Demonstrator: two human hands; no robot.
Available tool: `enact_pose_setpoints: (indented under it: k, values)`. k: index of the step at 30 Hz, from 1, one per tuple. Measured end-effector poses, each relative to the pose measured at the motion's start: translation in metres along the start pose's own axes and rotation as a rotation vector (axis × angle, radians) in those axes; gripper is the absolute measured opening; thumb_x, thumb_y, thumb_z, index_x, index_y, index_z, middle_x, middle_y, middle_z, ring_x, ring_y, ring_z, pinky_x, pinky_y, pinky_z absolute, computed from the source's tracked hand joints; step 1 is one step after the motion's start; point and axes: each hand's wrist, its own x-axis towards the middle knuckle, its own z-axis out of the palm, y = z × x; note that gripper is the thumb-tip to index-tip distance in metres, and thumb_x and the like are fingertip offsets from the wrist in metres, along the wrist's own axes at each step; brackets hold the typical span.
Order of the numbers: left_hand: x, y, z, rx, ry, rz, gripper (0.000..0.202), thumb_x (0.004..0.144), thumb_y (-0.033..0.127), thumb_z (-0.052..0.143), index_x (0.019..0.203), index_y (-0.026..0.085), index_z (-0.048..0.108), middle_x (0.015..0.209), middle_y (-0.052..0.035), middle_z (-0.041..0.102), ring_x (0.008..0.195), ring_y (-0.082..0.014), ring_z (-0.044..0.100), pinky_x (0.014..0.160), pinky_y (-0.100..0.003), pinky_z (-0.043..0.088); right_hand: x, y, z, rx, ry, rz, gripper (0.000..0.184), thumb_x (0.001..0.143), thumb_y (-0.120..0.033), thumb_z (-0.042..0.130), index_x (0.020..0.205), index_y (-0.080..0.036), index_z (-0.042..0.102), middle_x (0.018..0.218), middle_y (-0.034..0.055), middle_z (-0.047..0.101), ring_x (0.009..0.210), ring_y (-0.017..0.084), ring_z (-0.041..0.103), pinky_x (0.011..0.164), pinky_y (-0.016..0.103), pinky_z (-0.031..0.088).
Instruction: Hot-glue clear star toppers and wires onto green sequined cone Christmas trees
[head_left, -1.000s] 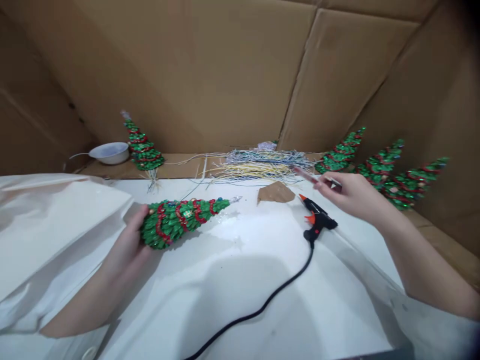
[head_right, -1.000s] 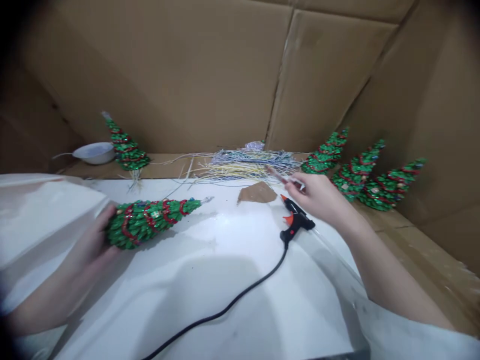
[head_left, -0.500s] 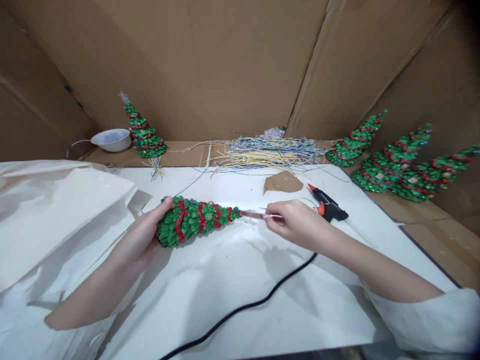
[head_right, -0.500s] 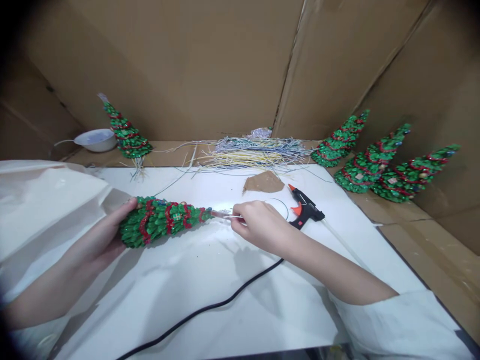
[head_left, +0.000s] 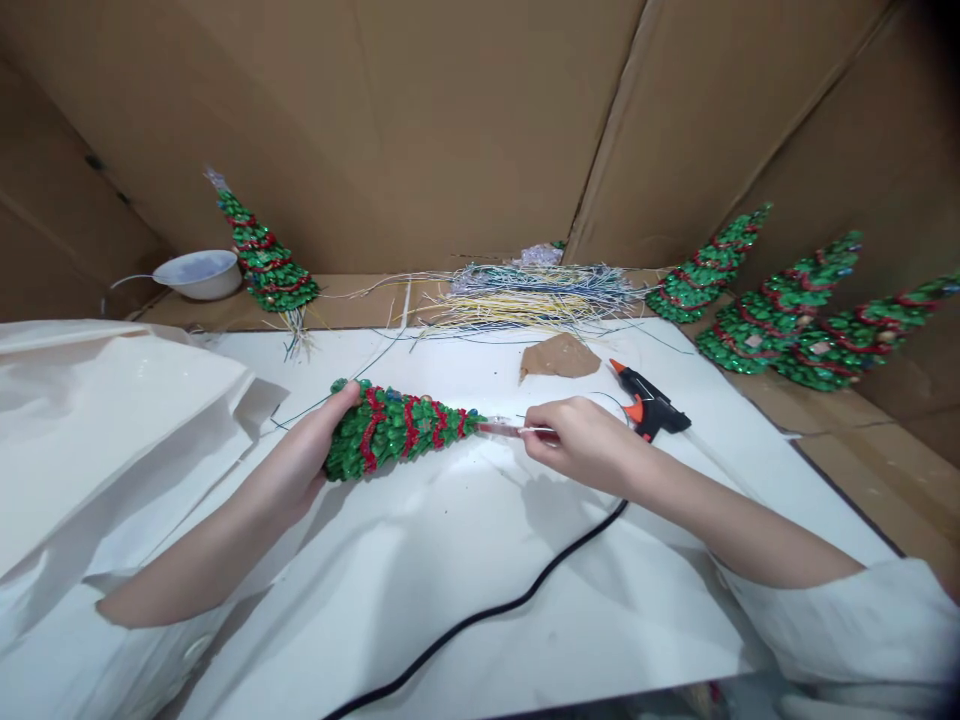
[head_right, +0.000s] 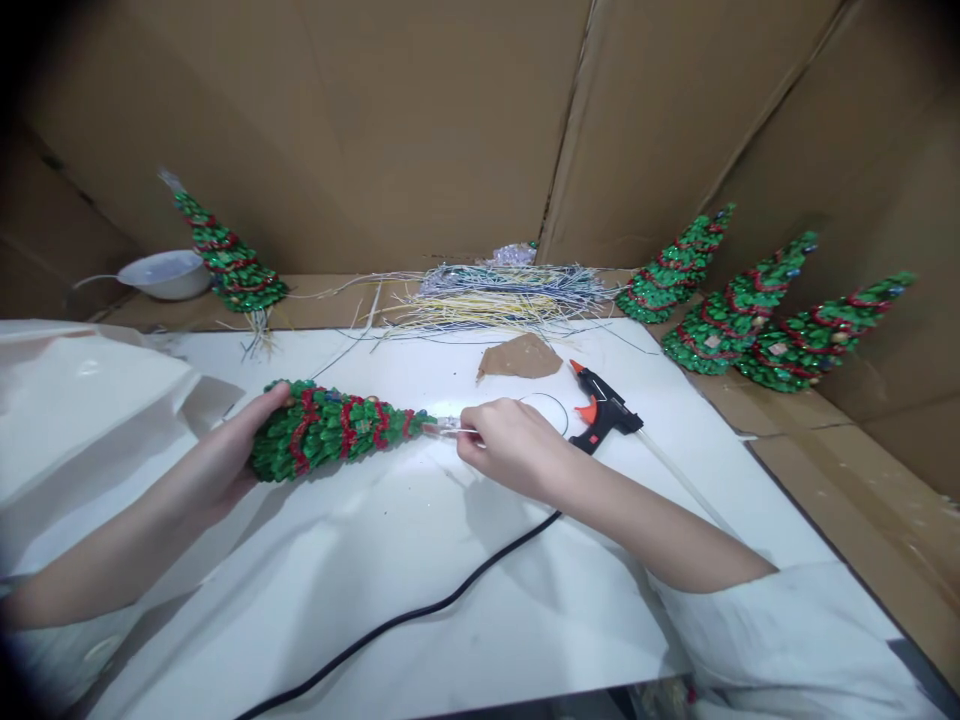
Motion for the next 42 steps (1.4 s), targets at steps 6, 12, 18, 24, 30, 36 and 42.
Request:
enact_pose_setpoints:
  k: [6, 12, 18, 24, 30, 36, 42]
  values:
    - [0.019, -0.001, -0.004, -0.047, -0.080, 0.053, 0.045, 0.071, 0.053, 0.063, 0.099, 0.018, 0.065, 0.085, -0.0051, 0.074, 0.068, -0.0177, 0.070, 0.055, -0.022, 0.056, 0.003, -0.003, 0.000, -0.041, 0.014, 0.021, 0.018, 0.082, -0.022, 0.042, 0.070, -0.017, 0.055, 0.070, 0.0031, 0.063, 0.060, 0.011, 0.050, 0.053, 0.025, 0.021]
    - [0.021, -0.006, -0.008, -0.084, -0.253, 0.092, 0.032, 0.063, 0.037, 0.074, 0.085, 0.015, 0.065, 0.072, -0.0037, 0.072, 0.058, -0.0178, 0.067, 0.052, -0.023, 0.055, 0.002, -0.012, 0.003, -0.180, -0.001, -0.032, 0.015, 0.083, -0.015, 0.042, 0.080, -0.015, 0.057, 0.078, 0.0059, 0.065, 0.063, 0.014, 0.055, 0.054, 0.027, 0.019]
    - [0.019, -0.014, -0.001, -0.185, -0.215, 0.169, 0.025, 0.058, 0.032, 0.075, 0.072, 0.016, 0.063, 0.056, 0.0007, 0.065, 0.045, -0.0154, 0.061, 0.042, -0.023, 0.051, 0.004, -0.013, 0.000, -0.211, -0.039, -0.079, 0.015, 0.083, -0.012, 0.043, 0.076, -0.015, 0.055, 0.072, 0.0054, 0.063, 0.056, 0.012, 0.049, 0.052, 0.027, 0.018]
    - [0.016, -0.013, 0.004, -0.193, -0.194, 0.209, 0.023, 0.058, 0.030, 0.072, 0.072, 0.017, 0.059, 0.050, 0.0025, 0.060, 0.036, -0.0158, 0.054, 0.032, -0.025, 0.044, 0.013, 0.000, -0.003, -0.017, 0.002, -0.074, 0.019, 0.083, -0.015, 0.041, 0.070, -0.016, 0.055, 0.065, 0.0028, 0.056, 0.056, 0.011, 0.043, 0.053, 0.024, 0.020]
    - [0.017, -0.013, 0.003, -0.217, -0.157, 0.205, 0.023, 0.055, 0.029, 0.072, 0.070, 0.018, 0.058, 0.049, 0.0030, 0.060, 0.035, -0.0160, 0.054, 0.030, -0.024, 0.043, 0.035, 0.031, 0.001, 0.317, -0.097, -0.081, 0.025, 0.083, -0.022, 0.044, 0.065, -0.013, 0.058, 0.056, -0.0027, 0.046, 0.052, 0.008, 0.037, 0.052, 0.021, 0.024]
    - [0.016, -0.009, 0.004, -0.214, -0.128, 0.182, 0.025, 0.052, 0.028, 0.073, 0.069, 0.018, 0.059, 0.048, 0.0034, 0.060, 0.036, -0.0157, 0.055, 0.031, -0.023, 0.044, 0.037, 0.046, 0.017, 0.828, -0.286, 0.107, 0.029, 0.081, -0.037, 0.049, 0.068, -0.014, 0.057, 0.045, -0.0091, 0.033, 0.040, 0.004, 0.024, 0.042, 0.021, 0.015]
    - [0.019, -0.007, 0.000, -0.210, -0.103, 0.156, 0.025, 0.051, 0.028, 0.076, 0.068, 0.017, 0.060, 0.050, 0.0040, 0.062, 0.039, -0.0133, 0.056, 0.038, -0.022, 0.050, 0.031, 0.043, 0.022, 1.088, -0.331, 0.231, 0.020, 0.077, -0.030, 0.051, 0.065, -0.014, 0.055, 0.046, -0.0094, 0.035, 0.036, 0.003, 0.021, 0.039, 0.022, 0.012]
